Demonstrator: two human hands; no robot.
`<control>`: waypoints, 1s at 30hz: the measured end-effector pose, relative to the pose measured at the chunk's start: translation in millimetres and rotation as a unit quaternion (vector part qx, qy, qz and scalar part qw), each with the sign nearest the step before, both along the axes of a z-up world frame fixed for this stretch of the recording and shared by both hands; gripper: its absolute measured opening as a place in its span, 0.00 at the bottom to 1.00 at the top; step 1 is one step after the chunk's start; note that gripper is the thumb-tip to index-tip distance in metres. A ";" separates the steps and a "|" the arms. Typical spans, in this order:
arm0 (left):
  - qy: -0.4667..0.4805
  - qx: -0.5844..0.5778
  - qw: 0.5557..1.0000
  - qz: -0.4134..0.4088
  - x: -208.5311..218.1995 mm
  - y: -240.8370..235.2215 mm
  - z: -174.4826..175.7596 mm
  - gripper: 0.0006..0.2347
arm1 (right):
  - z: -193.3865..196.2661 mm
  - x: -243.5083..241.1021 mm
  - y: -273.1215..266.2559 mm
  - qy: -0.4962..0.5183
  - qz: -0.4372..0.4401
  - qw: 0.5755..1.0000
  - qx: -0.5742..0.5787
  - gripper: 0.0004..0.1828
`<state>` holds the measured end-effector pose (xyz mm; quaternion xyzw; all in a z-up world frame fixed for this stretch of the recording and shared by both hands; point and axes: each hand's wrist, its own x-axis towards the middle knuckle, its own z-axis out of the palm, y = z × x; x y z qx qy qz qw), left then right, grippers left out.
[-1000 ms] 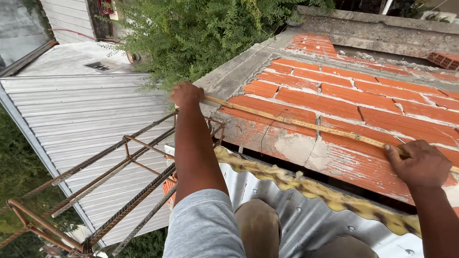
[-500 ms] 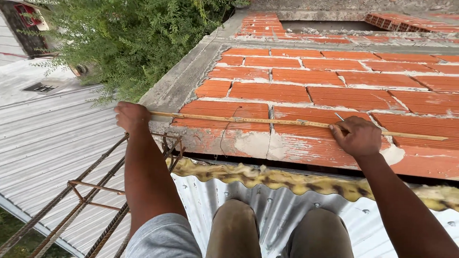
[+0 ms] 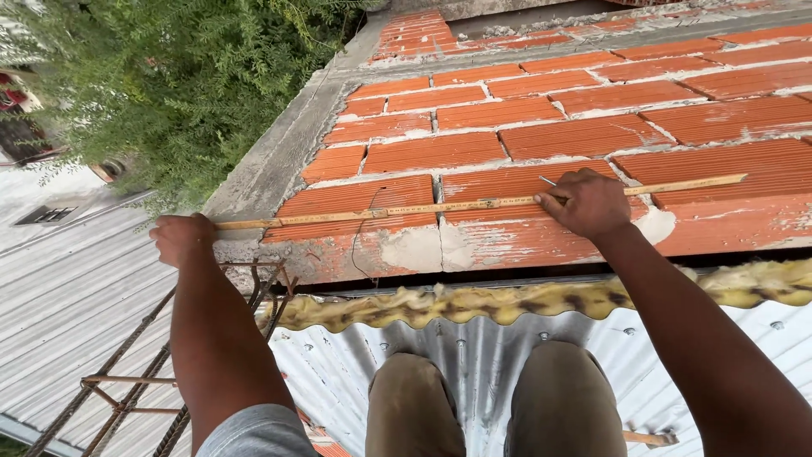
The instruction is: Measuring, marking, and hammering wooden strips to secure roofing components on a brick wall
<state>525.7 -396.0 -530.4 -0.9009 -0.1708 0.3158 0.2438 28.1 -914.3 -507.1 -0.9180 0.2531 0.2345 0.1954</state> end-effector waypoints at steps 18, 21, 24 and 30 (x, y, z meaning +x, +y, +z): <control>0.324 -0.460 0.783 -0.264 -283.4 -374.8 52.2 0.17 | -4.4 13.7 -8.4 0.109 -0.005 0.989 0.101 0.21; 0.296 -0.475 0.763 -0.323 -365.9 -386.0 48.5 0.17 | 2.4 17.9 -11.8 0.106 -0.008 0.987 0.120 0.20; 0.194 -0.479 0.756 -0.401 -387.8 -377.6 52.9 0.19 | 3.8 15.1 -13.6 0.088 -0.027 0.987 0.135 0.22; 0.034 -0.503 0.709 -0.493 -406.7 -355.9 10.2 0.19 | -3.5 12.8 -18.8 0.086 -0.063 0.983 0.151 0.22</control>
